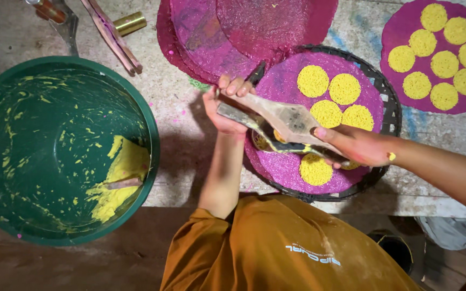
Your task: The person scoops yellow dough from a green bowl into a wooden press, then presses the dough through a circular metal mold onto a pink mat. They repeat this process to form multiple round dough pieces, arranging them on the mat.
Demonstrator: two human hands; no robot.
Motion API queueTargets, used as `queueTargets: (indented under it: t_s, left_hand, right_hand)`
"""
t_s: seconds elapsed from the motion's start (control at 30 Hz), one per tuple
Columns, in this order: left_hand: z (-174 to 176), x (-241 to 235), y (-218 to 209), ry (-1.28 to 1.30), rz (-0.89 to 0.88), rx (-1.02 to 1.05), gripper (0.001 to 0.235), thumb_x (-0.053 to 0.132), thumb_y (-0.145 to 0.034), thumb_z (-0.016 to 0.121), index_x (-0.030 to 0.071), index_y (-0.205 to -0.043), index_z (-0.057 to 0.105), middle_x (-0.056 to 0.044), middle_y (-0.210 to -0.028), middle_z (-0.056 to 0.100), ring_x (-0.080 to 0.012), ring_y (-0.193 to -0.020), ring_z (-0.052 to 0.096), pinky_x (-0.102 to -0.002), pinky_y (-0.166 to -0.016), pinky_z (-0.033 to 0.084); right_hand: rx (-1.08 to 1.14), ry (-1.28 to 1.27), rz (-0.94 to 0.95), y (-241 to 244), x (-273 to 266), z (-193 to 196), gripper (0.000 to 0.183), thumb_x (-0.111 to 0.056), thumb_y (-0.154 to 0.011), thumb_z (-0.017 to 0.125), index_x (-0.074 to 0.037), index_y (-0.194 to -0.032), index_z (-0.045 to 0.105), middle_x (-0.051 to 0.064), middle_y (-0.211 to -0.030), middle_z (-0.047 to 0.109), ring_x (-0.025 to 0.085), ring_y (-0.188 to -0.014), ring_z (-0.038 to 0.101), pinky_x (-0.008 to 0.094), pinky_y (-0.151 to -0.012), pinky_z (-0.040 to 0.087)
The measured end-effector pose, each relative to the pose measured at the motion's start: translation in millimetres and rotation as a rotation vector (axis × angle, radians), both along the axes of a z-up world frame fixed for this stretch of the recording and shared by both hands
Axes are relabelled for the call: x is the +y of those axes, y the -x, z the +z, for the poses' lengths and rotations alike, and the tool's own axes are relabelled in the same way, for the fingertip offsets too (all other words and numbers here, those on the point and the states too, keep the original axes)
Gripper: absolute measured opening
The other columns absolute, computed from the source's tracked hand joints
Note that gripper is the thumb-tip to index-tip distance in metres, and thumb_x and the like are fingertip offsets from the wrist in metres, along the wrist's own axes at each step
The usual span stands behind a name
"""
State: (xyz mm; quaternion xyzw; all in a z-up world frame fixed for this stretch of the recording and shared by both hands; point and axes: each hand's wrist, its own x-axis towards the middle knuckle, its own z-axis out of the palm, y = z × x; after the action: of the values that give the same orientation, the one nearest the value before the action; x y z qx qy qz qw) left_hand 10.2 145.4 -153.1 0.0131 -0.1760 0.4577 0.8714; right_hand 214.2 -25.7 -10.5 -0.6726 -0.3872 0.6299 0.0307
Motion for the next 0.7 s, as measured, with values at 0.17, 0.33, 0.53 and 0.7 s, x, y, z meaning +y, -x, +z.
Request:
queueTargets:
  t_s: [0.17,0.33,0.53,0.7]
  left_hand:
    - [-7.7,5.8,-25.4,0.010,-0.024,-0.047,0.019,0.033,-0.102,0.047,0.016,-0.098,0.053,0.001,-0.093,0.053,-0.0175,-0.096,0.051,-0.038,-0.101,0.048]
    - [1.7,29.4,-24.3,-0.096,-0.066,-0.035,0.023,0.037,-0.098,0.049,0.015,-0.094,0.052,0.000,-0.088,0.051,-0.0174,-0.089,0.051,-0.040,-0.096,0.052]
    - [12.9,43.0,1.6,-0.181,-0.064,-0.005,0.028,0.042,-0.101,0.048,0.014,-0.095,0.052,0.000,-0.086,0.051,-0.0186,-0.088,0.052,-0.040,-0.093,0.053]
    - [7.4,27.0,11.5,-0.111,-0.058,0.054,0.027,0.041,-0.100,0.048,0.015,-0.097,0.051,-0.001,-0.087,0.052,-0.0190,-0.089,0.052,-0.041,-0.092,0.052]
  right_hand:
    - [-0.343,-0.089,0.065,-3.3,0.7,14.2,0.072,-0.071,-0.094,0.033,-0.011,-0.111,0.070,0.009,-0.072,0.064,0.020,-0.069,0.063,0.038,-0.067,0.052]
    - [-0.313,-0.286,0.019,7.5,3.4,8.0,0.064,-0.060,-0.097,0.036,-0.006,-0.106,0.069,0.008,-0.074,0.065,0.019,-0.070,0.065,0.037,-0.066,0.053]
    - [-0.189,-0.406,-0.014,23.2,2.9,-19.3,0.062,-0.058,-0.098,0.037,-0.006,-0.109,0.068,0.006,-0.072,0.065,0.017,-0.065,0.063,0.037,-0.062,0.051]
    - [-0.068,-0.268,-0.078,26.0,-5.4,-23.9,0.068,-0.059,-0.100,0.033,-0.003,-0.101,0.072,0.007,-0.068,0.064,0.017,-0.058,0.063,0.035,-0.057,0.053]
